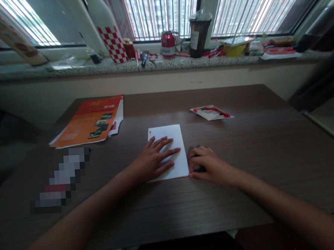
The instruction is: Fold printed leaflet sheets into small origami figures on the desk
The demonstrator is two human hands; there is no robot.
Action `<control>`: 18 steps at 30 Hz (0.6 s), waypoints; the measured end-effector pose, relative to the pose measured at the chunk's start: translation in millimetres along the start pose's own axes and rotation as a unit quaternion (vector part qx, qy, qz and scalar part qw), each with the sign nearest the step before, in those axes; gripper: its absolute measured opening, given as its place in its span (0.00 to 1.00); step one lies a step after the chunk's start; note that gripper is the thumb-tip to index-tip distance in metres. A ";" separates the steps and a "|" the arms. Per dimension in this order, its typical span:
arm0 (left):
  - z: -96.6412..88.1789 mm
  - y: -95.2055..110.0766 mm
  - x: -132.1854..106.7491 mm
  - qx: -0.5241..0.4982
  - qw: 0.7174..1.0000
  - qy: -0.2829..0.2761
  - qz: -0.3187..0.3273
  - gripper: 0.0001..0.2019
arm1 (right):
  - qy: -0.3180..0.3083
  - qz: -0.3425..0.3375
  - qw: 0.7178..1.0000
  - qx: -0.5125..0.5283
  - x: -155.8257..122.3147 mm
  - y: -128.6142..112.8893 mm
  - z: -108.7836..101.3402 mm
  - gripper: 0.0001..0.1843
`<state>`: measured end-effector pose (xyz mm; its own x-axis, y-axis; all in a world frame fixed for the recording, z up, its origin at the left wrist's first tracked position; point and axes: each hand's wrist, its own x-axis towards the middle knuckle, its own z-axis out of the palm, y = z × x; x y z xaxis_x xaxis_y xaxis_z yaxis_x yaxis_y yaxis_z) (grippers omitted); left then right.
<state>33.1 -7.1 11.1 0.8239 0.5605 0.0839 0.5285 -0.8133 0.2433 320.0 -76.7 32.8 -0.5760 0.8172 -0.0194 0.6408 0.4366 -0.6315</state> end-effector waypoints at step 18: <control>0.9 2.1 -0.2 -0.006 1.000 0.007 0.000 0.25 | 0.151 0.035 0.985 -0.075 49.7 28.1 1.5 0.04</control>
<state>34.2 -9.1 10.7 0.8211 0.5625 0.0971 0.5257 -0.8115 0.2552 308.6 -24.4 13.0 -0.3646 0.9121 0.1876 0.7547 0.4074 -0.5142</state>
